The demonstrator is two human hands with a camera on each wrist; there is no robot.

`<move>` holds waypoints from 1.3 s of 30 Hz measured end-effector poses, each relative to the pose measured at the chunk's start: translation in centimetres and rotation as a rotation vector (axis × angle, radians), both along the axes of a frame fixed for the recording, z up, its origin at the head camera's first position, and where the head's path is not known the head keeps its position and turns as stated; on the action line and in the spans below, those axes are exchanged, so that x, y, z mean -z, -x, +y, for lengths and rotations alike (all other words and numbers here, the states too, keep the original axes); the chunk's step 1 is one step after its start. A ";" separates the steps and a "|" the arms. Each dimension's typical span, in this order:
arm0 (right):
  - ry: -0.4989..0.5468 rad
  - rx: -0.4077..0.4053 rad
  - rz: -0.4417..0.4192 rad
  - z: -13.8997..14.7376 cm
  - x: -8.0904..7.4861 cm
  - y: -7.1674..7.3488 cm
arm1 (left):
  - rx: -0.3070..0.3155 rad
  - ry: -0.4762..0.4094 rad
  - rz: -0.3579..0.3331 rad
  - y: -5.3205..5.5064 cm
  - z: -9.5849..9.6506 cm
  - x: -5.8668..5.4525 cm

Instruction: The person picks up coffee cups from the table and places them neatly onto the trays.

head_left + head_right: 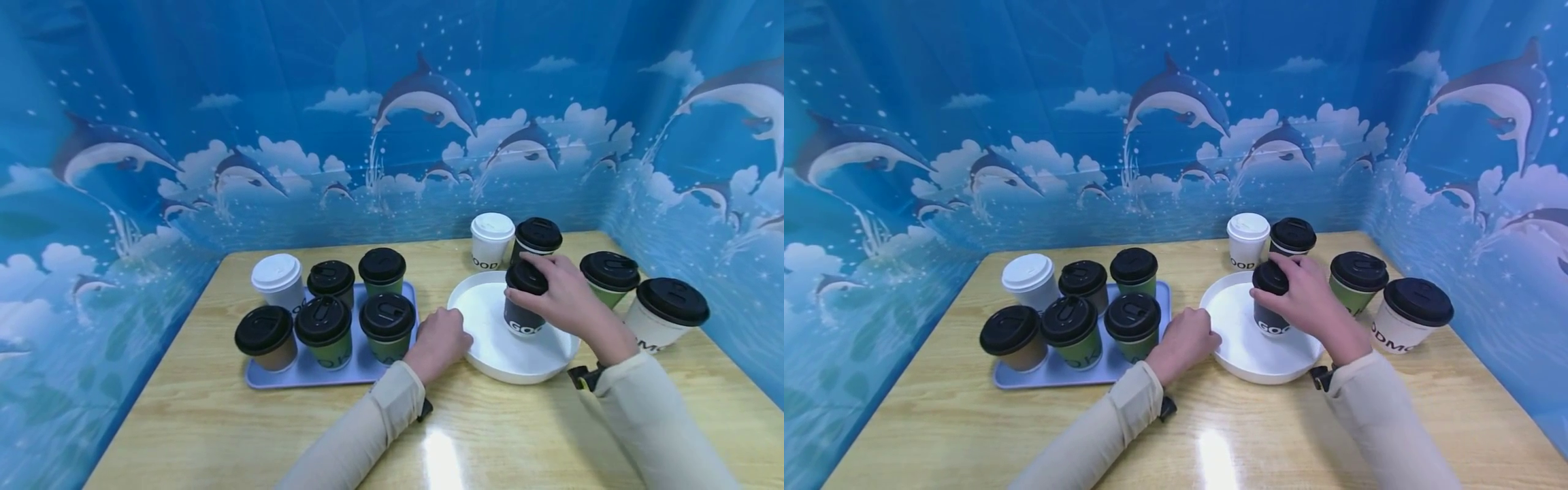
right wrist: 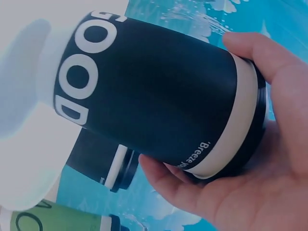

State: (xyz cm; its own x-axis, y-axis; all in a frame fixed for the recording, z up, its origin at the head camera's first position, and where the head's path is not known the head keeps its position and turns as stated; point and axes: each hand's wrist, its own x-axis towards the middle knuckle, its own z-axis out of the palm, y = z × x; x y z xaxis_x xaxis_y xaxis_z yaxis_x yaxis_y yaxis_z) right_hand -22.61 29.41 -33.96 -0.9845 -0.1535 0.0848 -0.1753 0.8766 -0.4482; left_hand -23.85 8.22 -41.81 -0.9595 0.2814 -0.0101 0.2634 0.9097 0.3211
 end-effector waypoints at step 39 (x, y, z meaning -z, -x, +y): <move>0.015 0.018 -0.055 -2.0 1.3 5.8 | 0.007 0.009 -0.006 -0.1 -0.1 0.1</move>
State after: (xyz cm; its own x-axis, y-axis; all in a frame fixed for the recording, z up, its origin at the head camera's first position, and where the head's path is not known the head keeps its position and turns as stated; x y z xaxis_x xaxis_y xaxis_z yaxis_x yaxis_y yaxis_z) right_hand -28.45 27.42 -35.26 -0.9903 -0.1351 0.0327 -0.1345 0.8723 -0.4701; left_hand -23.77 8.15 -41.91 -0.9574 0.2882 -0.0184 0.2681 0.9107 0.3144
